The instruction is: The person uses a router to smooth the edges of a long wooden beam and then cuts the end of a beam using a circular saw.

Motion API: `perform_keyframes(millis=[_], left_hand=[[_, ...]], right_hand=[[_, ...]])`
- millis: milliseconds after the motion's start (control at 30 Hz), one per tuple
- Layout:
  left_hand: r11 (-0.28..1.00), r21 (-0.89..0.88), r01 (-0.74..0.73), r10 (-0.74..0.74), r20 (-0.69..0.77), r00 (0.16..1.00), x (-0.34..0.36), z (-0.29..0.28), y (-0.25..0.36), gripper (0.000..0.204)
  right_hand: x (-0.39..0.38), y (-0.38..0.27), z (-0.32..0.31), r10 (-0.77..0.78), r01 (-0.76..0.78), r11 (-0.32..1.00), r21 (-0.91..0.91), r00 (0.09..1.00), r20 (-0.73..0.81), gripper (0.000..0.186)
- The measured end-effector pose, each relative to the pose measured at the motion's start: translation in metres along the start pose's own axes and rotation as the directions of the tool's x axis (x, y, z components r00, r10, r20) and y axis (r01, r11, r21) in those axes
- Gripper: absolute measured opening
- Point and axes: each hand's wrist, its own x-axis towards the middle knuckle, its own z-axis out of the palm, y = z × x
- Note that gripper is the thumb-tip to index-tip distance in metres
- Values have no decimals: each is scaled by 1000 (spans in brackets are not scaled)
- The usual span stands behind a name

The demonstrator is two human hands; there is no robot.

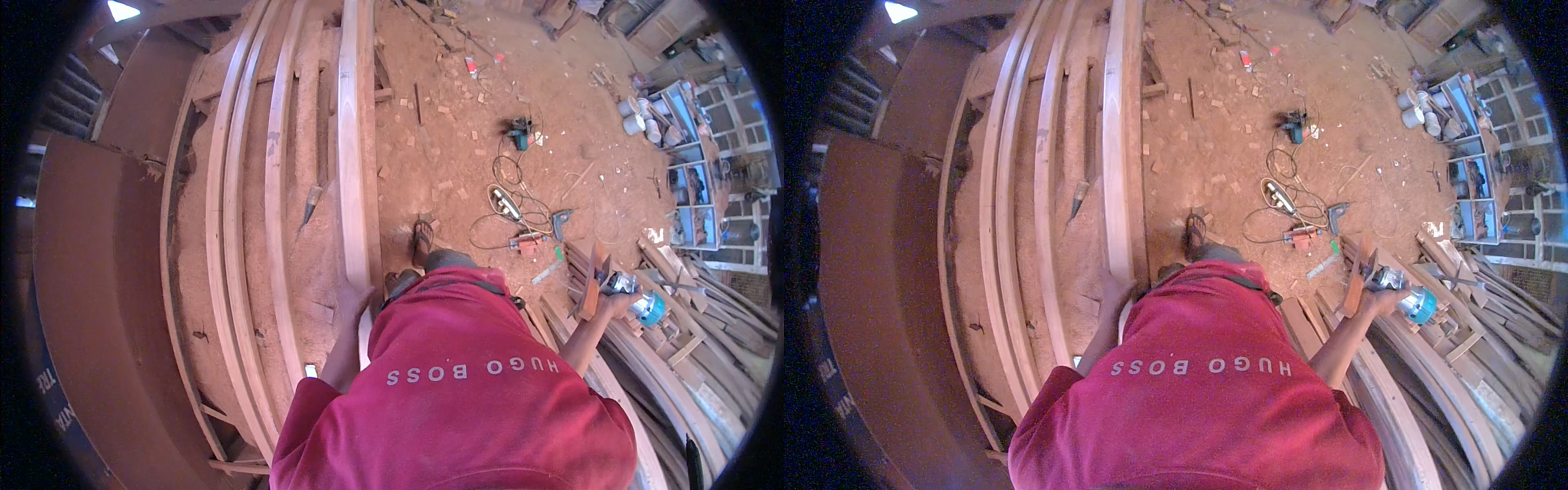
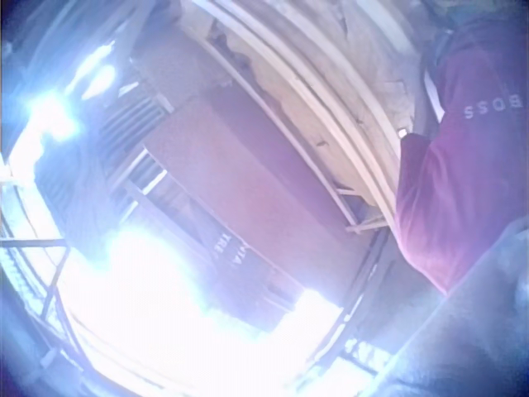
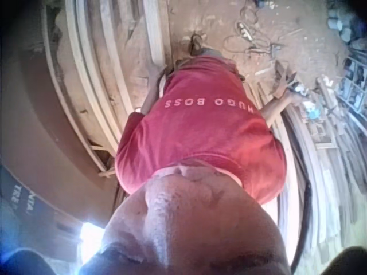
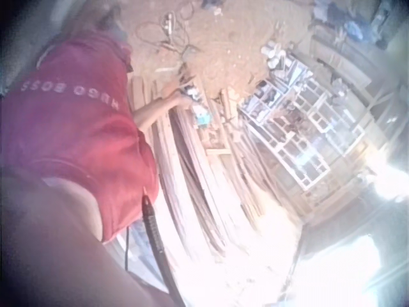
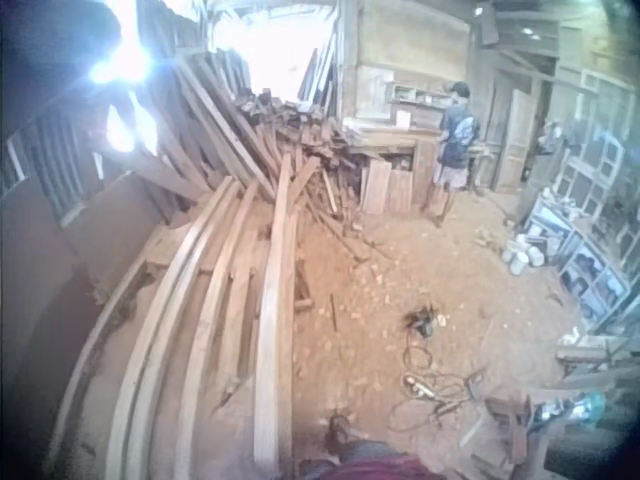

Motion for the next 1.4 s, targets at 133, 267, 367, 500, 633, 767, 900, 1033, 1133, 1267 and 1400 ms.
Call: perform_keyframes(millis=[133,267,367,500,633,767,900,1033,1133,1267,1400], left_hand=[[978,-162,128,-95,197,976,17,-28,14,101],[899,-248,362,-229,439,869,28,-37,3,80],[875,-322,363,-217,409,887,27,-35,3,72],[890,-348,293,-174,334,926,26,-19,14,71],[914,-336,228,-181,165,970,16,11,-25,75],[958,-34,285,-285,2,958,10,27,20,79],[887,169,430,-427,-54,903,7,16,61,76],[837,249,488,-479,-99,872,10,14,90,75],[816,277,507,-496,-114,861,10,16,89,77],[811,303,501,-497,-95,862,14,12,91,83],[930,114,348,-334,-126,934,41,6,91,89]], right_hand=[[-1,20,61,-45,44,996,-82,999,-16,47],[9,58,116,-12,29,996,-90,981,193,43],[18,93,156,-37,64,992,-109,972,233,38],[11,120,202,47,-20,996,-91,952,302,36],[-10,141,244,93,-73,994,-81,953,287,38],[-3,147,268,100,-88,995,-53,948,304,41],[-3,154,296,89,-61,992,-108,955,282,47],[-8,158,319,70,-48,996,-79,950,306,46],[2,168,327,56,-55,998,-15,920,389,44],[9,171,330,63,-38,997,-68,904,423,41],[-9,164,334,67,-28,995,-95,900,431,37]])
